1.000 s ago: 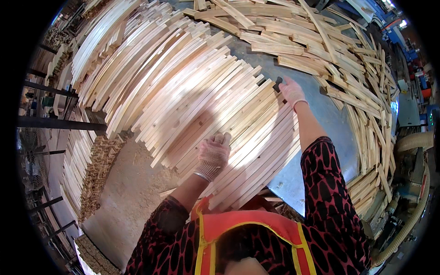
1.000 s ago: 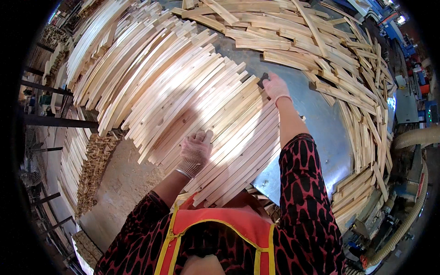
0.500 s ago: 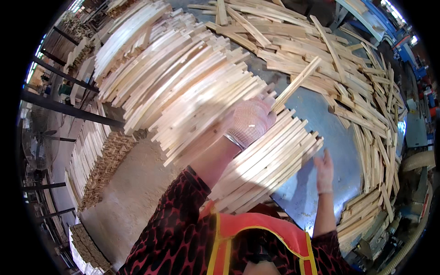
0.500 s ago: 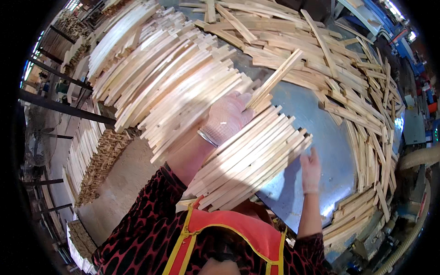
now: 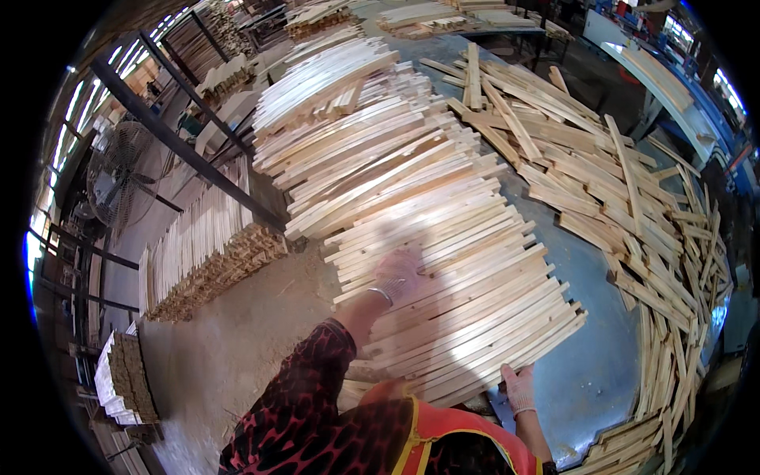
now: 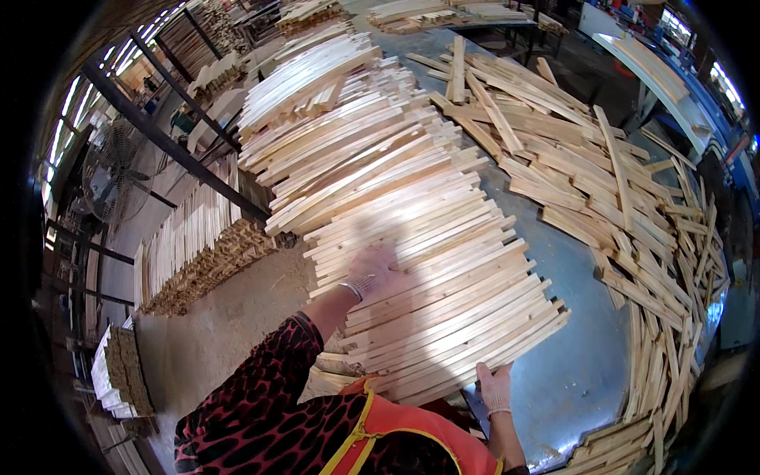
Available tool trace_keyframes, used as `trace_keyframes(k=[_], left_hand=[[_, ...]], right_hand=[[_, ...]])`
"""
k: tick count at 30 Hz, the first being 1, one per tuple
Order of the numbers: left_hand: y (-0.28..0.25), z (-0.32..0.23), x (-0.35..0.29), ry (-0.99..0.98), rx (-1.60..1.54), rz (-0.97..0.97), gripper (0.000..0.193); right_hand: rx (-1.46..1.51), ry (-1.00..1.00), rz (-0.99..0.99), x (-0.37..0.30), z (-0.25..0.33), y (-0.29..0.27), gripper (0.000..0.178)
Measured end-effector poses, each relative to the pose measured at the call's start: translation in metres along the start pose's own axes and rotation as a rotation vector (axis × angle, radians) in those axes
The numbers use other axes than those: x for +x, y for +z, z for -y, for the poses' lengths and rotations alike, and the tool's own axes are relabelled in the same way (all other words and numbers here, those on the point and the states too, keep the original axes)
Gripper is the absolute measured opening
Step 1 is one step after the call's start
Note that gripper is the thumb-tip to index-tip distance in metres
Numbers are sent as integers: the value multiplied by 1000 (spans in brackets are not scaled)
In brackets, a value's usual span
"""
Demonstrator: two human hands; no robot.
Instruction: The person picks up thin wooden planks from a large pile on a metal table and stacks them neatly into a growing pile. The person repeatedly grabs handfuls of planks, aligns them, and places them onto the stack, occasionally adjusting the pile to keep it organized.
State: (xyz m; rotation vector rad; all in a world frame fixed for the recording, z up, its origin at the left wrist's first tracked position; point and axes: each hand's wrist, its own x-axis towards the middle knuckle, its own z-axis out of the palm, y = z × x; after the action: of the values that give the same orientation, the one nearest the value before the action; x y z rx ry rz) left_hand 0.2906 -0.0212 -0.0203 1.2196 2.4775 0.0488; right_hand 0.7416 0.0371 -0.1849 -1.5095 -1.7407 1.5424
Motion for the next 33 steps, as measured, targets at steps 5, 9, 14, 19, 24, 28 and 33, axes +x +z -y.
trace_keyframes(k=[5,9,14,19,24,28,33], left_hand=[[-18,44,31,-122,-4,-92,59],[-100,65,54,-127,65,-158,53],[-92,107,70,-99,321,-459,68],[-76,115,78,-90,309,-483,74],[-91,113,77,-88,291,-326,67],[-86,108,82,-93,386,-312,61],[-100,132,112,-82,305,-387,53]], right_hand=[[44,81,67,-18,57,0,93],[162,138,25,-22,67,3,78],[117,200,-5,-23,73,4,76],[170,198,-41,-23,73,10,75],[198,176,-35,-24,76,11,76],[181,151,-38,-23,68,11,77],[167,164,-49,-28,82,13,80]])
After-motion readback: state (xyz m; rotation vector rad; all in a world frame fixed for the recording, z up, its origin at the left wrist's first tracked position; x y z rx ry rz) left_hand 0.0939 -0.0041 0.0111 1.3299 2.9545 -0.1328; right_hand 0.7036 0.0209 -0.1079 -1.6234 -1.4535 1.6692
